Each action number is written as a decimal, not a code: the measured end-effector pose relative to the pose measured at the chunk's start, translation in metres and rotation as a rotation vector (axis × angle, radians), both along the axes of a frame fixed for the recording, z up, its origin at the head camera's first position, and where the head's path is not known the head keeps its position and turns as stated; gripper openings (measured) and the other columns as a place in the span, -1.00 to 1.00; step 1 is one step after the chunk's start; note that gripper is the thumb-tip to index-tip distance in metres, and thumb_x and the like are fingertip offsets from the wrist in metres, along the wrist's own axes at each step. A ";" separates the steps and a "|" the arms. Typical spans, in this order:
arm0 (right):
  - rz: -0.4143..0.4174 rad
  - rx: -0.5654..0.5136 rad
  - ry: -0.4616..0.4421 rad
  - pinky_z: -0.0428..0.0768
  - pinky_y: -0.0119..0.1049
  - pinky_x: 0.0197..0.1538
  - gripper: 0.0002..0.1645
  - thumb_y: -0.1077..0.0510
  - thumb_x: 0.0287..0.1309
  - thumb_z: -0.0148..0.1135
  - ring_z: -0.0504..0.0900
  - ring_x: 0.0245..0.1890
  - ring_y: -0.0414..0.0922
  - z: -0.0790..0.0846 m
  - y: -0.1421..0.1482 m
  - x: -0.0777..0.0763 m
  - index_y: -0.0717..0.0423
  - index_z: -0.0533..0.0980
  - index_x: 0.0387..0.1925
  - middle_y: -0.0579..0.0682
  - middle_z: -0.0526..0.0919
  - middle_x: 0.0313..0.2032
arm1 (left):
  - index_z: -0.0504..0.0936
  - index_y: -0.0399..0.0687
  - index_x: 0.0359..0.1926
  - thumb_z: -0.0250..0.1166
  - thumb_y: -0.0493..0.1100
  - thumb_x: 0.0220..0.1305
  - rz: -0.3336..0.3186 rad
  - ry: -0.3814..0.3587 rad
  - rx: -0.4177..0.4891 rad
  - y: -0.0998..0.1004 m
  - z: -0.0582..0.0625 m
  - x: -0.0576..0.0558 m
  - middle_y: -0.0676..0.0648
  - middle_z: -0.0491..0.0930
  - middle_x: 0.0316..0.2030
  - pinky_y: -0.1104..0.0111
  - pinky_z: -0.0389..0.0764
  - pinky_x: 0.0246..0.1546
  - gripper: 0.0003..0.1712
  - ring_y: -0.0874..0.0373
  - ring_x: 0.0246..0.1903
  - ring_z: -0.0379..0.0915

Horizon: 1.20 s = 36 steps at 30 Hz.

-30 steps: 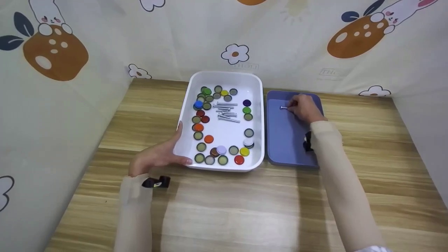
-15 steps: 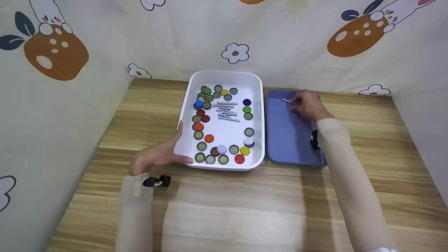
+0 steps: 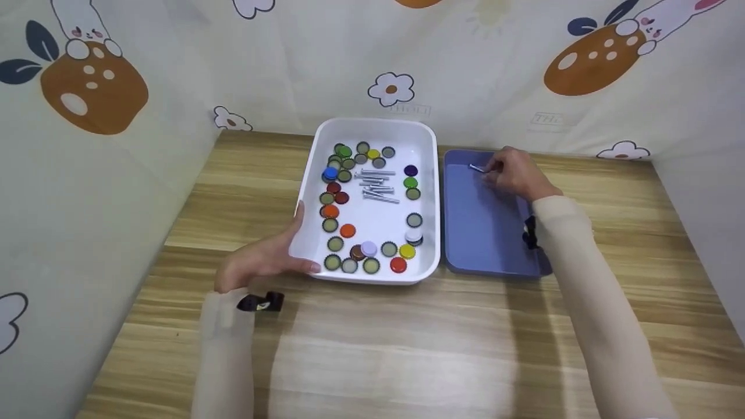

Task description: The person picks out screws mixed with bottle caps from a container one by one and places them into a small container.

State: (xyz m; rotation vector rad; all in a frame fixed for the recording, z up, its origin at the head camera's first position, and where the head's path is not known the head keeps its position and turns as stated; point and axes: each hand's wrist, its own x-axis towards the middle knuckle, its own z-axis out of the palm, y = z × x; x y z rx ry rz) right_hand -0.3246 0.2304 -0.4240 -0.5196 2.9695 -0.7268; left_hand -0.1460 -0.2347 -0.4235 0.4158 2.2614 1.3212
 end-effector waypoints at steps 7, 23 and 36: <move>0.017 -0.024 0.079 0.51 -0.12 -0.16 -0.83 0.28 0.08 0.36 0.58 -0.26 0.11 0.000 -0.001 0.001 0.34 0.69 -0.30 0.24 0.61 -0.29 | -0.61 0.15 0.55 0.53 -0.12 0.11 -0.014 0.029 0.005 -0.001 -0.001 0.001 -0.18 -0.35 0.61 -0.03 -0.16 0.58 0.52 -0.15 0.52 -0.05; 0.088 -0.054 0.101 0.57 0.00 -0.06 -0.78 0.22 0.07 0.36 0.59 -0.20 0.10 0.012 -0.014 0.005 0.31 0.66 -0.27 0.22 0.63 -0.24 | -0.63 0.15 0.55 0.52 -0.10 0.11 -0.016 0.031 -0.011 0.000 -0.002 0.001 -0.18 -0.37 0.62 -0.02 -0.14 0.58 0.52 -0.15 0.54 -0.08; 0.101 -0.091 0.087 0.52 0.12 0.14 -0.64 0.12 0.10 0.41 0.57 -0.02 0.16 0.028 -0.025 0.006 0.30 0.67 -0.13 0.24 0.65 -0.10 | -0.65 0.08 0.54 0.51 -0.09 0.12 -0.010 0.016 -0.020 -0.001 -0.002 0.002 -0.21 -0.34 0.61 -0.03 -0.16 0.58 0.52 -0.15 0.53 -0.07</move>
